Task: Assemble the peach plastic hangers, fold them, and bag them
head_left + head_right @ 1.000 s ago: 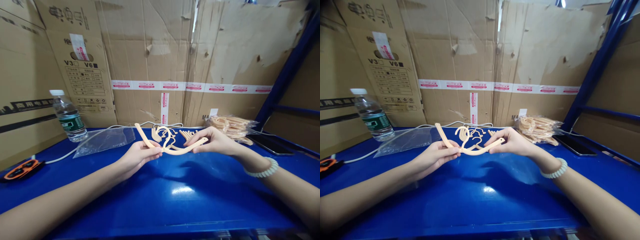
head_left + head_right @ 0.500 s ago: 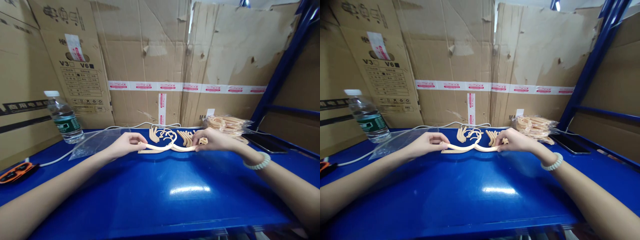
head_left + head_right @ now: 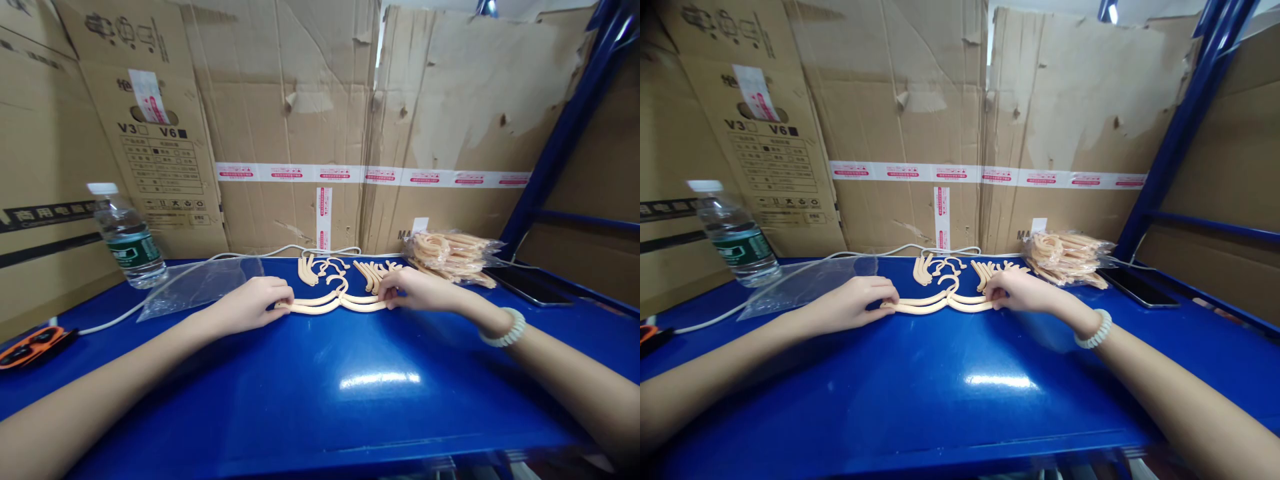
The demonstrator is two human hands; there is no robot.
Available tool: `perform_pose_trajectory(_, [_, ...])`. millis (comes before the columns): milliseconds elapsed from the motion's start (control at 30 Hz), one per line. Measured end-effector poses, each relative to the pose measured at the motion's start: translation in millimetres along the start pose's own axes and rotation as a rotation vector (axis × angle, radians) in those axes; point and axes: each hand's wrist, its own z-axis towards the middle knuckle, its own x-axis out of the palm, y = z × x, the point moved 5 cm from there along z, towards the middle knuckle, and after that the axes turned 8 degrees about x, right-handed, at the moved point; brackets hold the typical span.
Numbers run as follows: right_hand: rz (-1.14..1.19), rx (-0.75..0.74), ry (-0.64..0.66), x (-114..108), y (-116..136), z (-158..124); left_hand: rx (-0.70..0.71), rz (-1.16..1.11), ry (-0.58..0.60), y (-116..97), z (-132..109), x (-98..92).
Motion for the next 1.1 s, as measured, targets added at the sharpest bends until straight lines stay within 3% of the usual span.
perform_pose_trajectory(400, [-0.04,0.061,-0.052,-10.2,-3.5,-3.3,0.047,0.25,0.036,-3.2,-2.5,-1.4])
perform_pose_trajectory(767, [-0.113,0.125,-0.023,-7.1,-10.5,-2.9,-0.024,0.073,0.048,-0.4,-2.7,5.3])
perform_pose_trajectory(1100, [-0.121,0.156,-0.031,-5.3,-9.6,-2.1,-0.04,-0.015,-0.018,2.7,-1.8,8.8])
